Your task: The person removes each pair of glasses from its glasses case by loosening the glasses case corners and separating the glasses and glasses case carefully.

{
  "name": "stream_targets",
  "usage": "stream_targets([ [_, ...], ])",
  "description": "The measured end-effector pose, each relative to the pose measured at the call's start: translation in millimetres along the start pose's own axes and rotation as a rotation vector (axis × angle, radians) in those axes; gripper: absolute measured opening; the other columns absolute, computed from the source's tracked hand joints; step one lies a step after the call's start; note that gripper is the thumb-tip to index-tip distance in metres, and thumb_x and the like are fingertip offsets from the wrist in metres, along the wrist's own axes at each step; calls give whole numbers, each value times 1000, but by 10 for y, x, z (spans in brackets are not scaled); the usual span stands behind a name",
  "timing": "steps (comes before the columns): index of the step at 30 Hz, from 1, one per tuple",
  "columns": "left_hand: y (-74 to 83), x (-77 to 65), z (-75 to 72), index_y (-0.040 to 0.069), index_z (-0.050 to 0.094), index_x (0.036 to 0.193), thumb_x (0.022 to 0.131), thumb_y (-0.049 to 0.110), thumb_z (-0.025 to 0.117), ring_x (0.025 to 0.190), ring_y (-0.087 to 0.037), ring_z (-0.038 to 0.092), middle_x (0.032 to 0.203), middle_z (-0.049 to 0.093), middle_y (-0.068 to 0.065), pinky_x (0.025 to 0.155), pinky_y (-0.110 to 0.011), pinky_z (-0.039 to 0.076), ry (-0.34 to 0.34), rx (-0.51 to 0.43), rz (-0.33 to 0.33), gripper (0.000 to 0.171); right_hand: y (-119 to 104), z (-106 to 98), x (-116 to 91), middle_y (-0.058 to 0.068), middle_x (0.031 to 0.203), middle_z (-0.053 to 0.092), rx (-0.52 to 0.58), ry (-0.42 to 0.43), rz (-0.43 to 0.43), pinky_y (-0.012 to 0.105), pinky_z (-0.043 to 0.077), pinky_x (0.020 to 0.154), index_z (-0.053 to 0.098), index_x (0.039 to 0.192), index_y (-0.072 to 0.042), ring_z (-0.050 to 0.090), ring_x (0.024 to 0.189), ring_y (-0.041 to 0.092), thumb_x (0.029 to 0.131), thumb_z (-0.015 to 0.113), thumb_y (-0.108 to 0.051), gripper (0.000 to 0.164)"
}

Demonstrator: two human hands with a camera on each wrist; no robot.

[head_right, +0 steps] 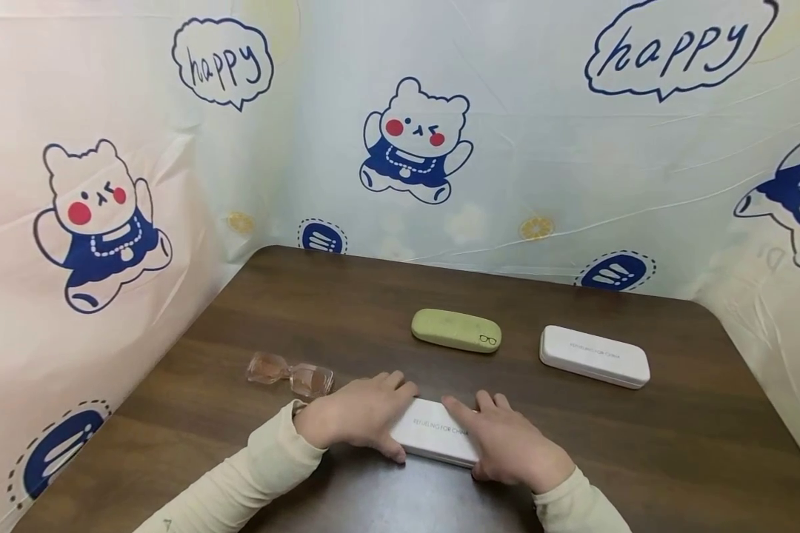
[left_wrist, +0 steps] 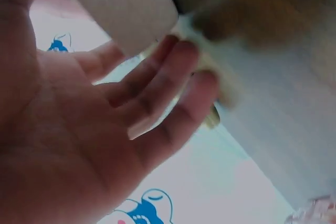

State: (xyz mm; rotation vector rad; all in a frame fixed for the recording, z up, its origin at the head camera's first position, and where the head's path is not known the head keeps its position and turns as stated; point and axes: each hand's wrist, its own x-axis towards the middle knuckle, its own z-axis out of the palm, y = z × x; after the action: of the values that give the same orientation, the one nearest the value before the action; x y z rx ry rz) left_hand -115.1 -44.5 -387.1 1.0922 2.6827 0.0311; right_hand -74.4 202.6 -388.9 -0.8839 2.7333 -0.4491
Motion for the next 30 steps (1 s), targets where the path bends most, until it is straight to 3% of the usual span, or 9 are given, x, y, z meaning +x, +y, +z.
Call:
stream_targets([
  [3, 18, 18, 19, 15, 57, 123, 72, 55, 85, 93, -13, 50, 105, 51, 2, 76, -31, 48, 57, 47, 51, 71, -7, -8, 16, 10, 110, 51, -24, 17, -10, 46, 48, 78, 49, 148, -13, 48, 96, 28, 65, 91, -9, 93],
  [7, 2, 33, 12, 14, 57, 124, 75, 49, 86, 93, -13, 50, 107, 51, 3, 79, -30, 47, 55, 37, 77, 66, -3, -23, 34, 10, 110, 52, -21, 20, -16, 47, 49, 78, 49, 148, -12, 49, 96, 30, 65, 91, -10, 93],
  [12, -92, 34, -8, 14, 55, 136, 77, 40, 86, 99, -14, 50, 115, 53, 2, 85, -29, 46, 17, -47, 91, 72, 7, -30, 61, 18, 121, 54, 29, -7, 2, 54, 48, 86, 47, 150, -11, 53, 111, 43, 70, 89, -14, 90],
  [17, -229, -10, -55, 14, 54, 140, 76, 34, 87, 103, -15, 50, 120, 53, 2, 90, -26, 43, 8, -131, 101, 74, -10, -41, 84, 31, 137, 48, 96, -7, 19, 63, 42, 95, 45, 152, -11, 44, 127, 54, 76, 86, -19, 87],
  [25, -406, -122, -258, 12, 51, 144, 78, 30, 86, 109, -19, 50, 126, 53, -1, 94, -29, 43, -4, -170, 84, 77, -99, -109, 174, 14, 124, 53, 58, 108, -57, 44, 48, 84, 48, 150, -9, 51, 107, 27, 77, 86, -26, 84],
  [30, -537, -181, -426, 11, 49, 146, 80, 26, 85, 110, -20, 51, 128, 53, -3, 95, -33, 44, 2, -155, 57, 76, -173, -169, 314, 7, 116, 53, 40, 172, -92, 35, 47, 78, 49, 149, -7, 48, 97, 20, 78, 85, -26, 82],
])
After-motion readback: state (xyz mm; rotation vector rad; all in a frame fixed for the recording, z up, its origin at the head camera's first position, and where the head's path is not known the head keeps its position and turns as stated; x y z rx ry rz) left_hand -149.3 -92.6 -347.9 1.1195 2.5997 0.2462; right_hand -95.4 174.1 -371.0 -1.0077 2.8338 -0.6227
